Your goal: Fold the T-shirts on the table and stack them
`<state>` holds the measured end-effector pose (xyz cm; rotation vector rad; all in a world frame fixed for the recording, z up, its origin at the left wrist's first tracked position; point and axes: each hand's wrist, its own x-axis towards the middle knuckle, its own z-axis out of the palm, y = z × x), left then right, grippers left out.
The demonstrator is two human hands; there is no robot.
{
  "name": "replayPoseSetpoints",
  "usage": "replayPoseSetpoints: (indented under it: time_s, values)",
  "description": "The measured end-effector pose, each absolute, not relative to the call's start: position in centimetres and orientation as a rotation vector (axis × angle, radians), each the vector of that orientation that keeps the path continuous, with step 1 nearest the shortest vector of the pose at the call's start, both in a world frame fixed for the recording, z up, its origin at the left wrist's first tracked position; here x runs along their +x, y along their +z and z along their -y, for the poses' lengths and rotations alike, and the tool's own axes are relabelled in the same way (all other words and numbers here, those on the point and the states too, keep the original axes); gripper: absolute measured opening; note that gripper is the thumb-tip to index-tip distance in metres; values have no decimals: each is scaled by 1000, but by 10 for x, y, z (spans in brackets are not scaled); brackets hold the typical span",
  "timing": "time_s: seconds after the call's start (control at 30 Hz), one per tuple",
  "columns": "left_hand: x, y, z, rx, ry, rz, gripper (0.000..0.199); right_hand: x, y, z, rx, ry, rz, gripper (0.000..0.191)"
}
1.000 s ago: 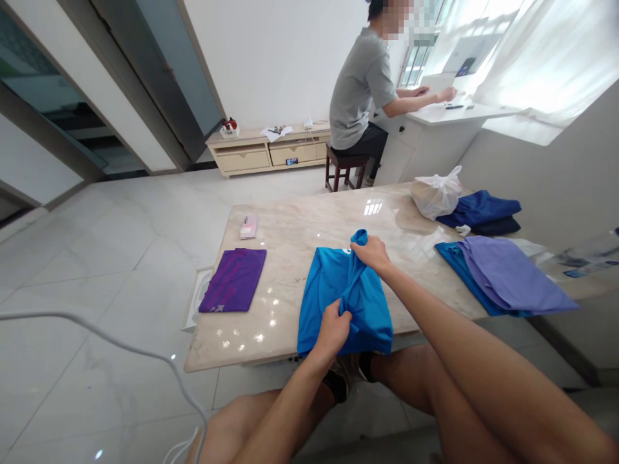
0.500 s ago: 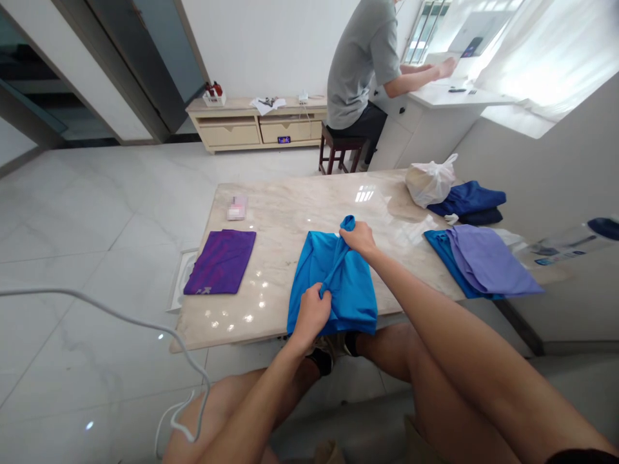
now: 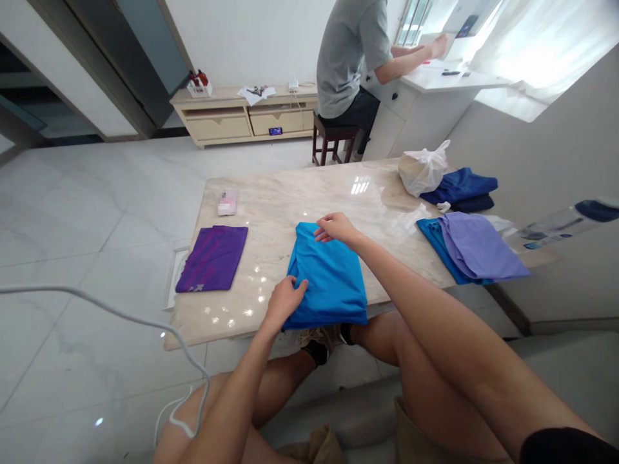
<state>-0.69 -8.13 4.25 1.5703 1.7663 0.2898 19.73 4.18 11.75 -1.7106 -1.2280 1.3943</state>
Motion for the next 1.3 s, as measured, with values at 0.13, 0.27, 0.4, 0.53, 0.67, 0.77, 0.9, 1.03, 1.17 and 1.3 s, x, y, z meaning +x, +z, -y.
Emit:
replayPoseSetpoints:
  time_s: [0.13,0.27,0.4,0.53,0.67,0.77,0.9,1.03,1.17,1.3]
  values:
    - [-17,42,77,1677,247,-1725,22,224,119,-36,-1875,1183,1344,3]
    - [-42,49,67,1597,264,-1620,15,260,115,-30,-2036,1054,1437,8]
    - [-57,53,66,1643,59,-1768,22,293,105,-20,-2230,1281,1480,14]
    - [-55,58,68,1774,-120,-1815,27,308,91,-9,-2335,1630,1421,32]
    - [-68,63,63,1784,-309,-1684,22,303,81,-8,-2355,1675,1372,38]
    - [-80,61,57,1794,-253,-1750,29,297,78,-12,-2339,1740,1451,38]
    - [-65,50,53,1834,224,-1899,24,293,76,-14,-2370,1916,1521,33]
    - [-36,38,54,1674,448,-1801,33,291,79,-8,-2302,1910,1411,34]
    - [-20,29,57,1373,523,-1688,37,287,81,-7,-2072,1852,1298,44]
    - [-14,24,62,1105,658,-1441,44,278,78,-11,-2033,2017,1187,56]
